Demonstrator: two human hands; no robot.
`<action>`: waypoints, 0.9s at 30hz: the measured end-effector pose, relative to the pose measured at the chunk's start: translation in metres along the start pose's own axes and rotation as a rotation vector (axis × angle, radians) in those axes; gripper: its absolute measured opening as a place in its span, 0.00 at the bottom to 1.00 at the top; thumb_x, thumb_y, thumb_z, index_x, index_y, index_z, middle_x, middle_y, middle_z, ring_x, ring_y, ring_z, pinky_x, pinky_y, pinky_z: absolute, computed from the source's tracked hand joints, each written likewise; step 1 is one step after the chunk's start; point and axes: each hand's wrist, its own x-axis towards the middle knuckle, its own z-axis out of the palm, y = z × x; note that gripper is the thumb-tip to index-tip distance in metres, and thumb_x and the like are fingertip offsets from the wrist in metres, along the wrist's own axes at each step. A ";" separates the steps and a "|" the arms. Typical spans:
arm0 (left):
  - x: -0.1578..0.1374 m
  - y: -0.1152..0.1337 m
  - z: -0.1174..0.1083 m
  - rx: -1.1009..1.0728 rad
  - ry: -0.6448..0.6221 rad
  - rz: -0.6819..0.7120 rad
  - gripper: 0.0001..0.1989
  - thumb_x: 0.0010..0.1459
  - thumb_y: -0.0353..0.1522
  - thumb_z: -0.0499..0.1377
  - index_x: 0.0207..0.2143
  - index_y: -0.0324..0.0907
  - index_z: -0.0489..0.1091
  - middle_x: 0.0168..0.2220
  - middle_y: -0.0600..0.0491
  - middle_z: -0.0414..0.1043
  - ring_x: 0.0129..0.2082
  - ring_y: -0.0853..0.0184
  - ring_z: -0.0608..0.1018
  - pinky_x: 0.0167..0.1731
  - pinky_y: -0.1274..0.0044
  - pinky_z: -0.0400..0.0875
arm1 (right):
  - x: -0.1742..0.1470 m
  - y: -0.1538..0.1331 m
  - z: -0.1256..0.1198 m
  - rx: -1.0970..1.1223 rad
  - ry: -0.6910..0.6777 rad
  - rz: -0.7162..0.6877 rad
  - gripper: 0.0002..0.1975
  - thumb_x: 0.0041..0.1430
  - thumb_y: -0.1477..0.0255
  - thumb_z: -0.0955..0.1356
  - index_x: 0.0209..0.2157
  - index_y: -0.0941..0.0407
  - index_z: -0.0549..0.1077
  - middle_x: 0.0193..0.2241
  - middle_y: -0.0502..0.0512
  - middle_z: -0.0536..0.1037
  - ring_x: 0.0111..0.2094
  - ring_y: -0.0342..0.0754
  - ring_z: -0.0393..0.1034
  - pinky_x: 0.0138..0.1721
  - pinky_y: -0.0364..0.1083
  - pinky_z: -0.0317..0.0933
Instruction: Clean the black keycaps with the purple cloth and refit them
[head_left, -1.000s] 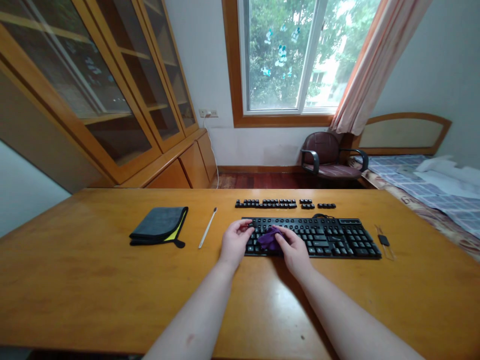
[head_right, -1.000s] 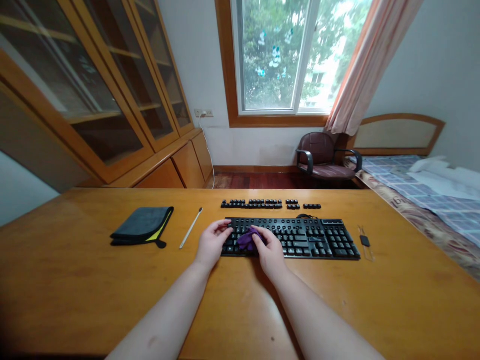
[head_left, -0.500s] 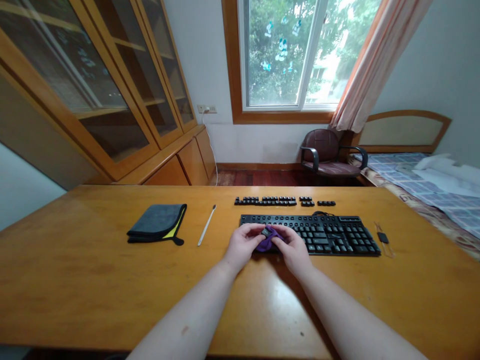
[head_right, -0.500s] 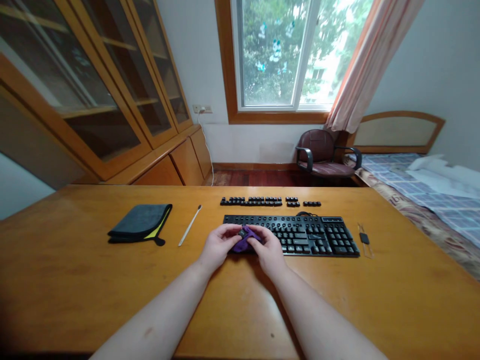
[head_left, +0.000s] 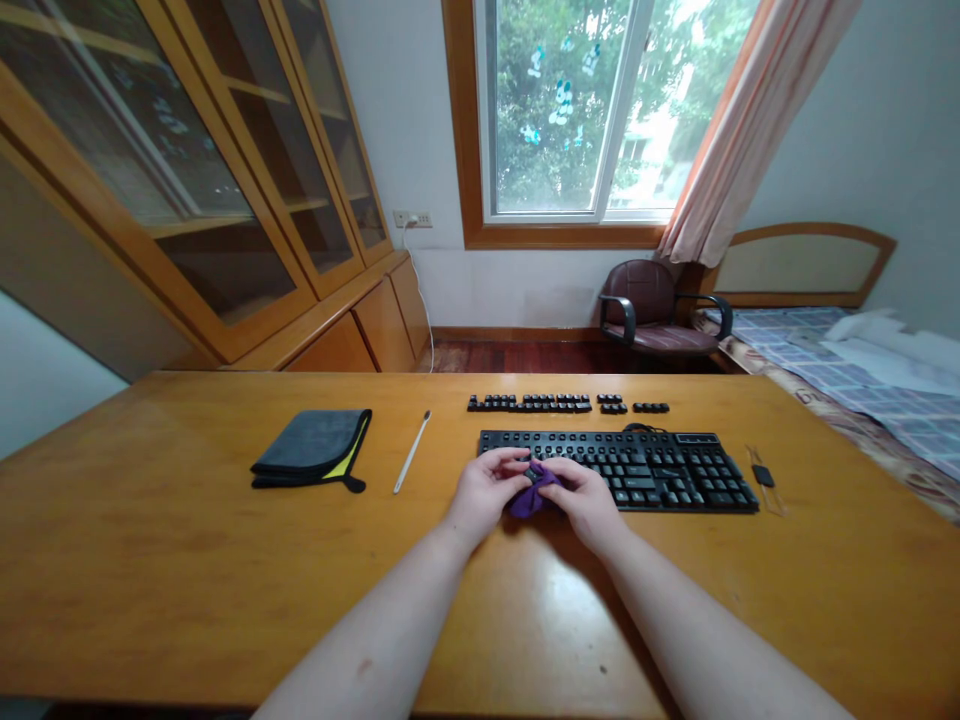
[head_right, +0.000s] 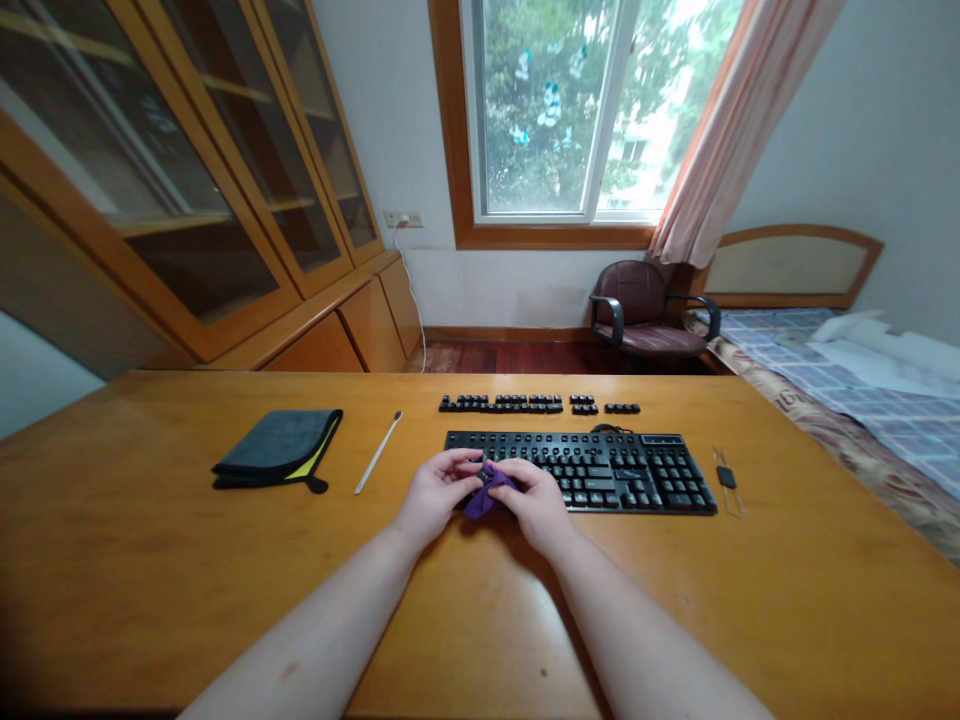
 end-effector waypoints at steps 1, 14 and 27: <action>0.000 0.000 0.000 -0.016 -0.007 -0.005 0.19 0.41 0.28 0.64 0.40 0.38 0.71 0.32 0.49 0.76 0.33 0.65 0.78 0.39 0.71 0.72 | 0.000 0.000 0.000 0.010 0.013 0.005 0.08 0.45 0.71 0.71 0.32 0.53 0.78 0.32 0.53 0.76 0.37 0.49 0.69 0.42 0.48 0.62; 0.001 -0.004 0.007 -0.026 0.012 0.016 0.23 0.38 0.23 0.65 0.41 0.38 0.70 0.41 0.47 0.74 0.45 0.63 0.74 0.49 0.69 0.66 | 0.001 0.009 0.004 0.037 0.179 0.150 0.08 0.44 0.67 0.70 0.28 0.57 0.76 0.27 0.53 0.77 0.30 0.48 0.69 0.35 0.45 0.62; 0.003 -0.003 0.000 0.074 0.006 0.102 0.19 0.44 0.26 0.62 0.42 0.40 0.71 0.45 0.47 0.72 0.45 0.64 0.74 0.49 0.69 0.66 | 0.003 0.012 0.003 0.107 0.240 0.131 0.14 0.47 0.64 0.70 0.36 0.55 0.76 0.37 0.56 0.78 0.41 0.53 0.71 0.46 0.52 0.62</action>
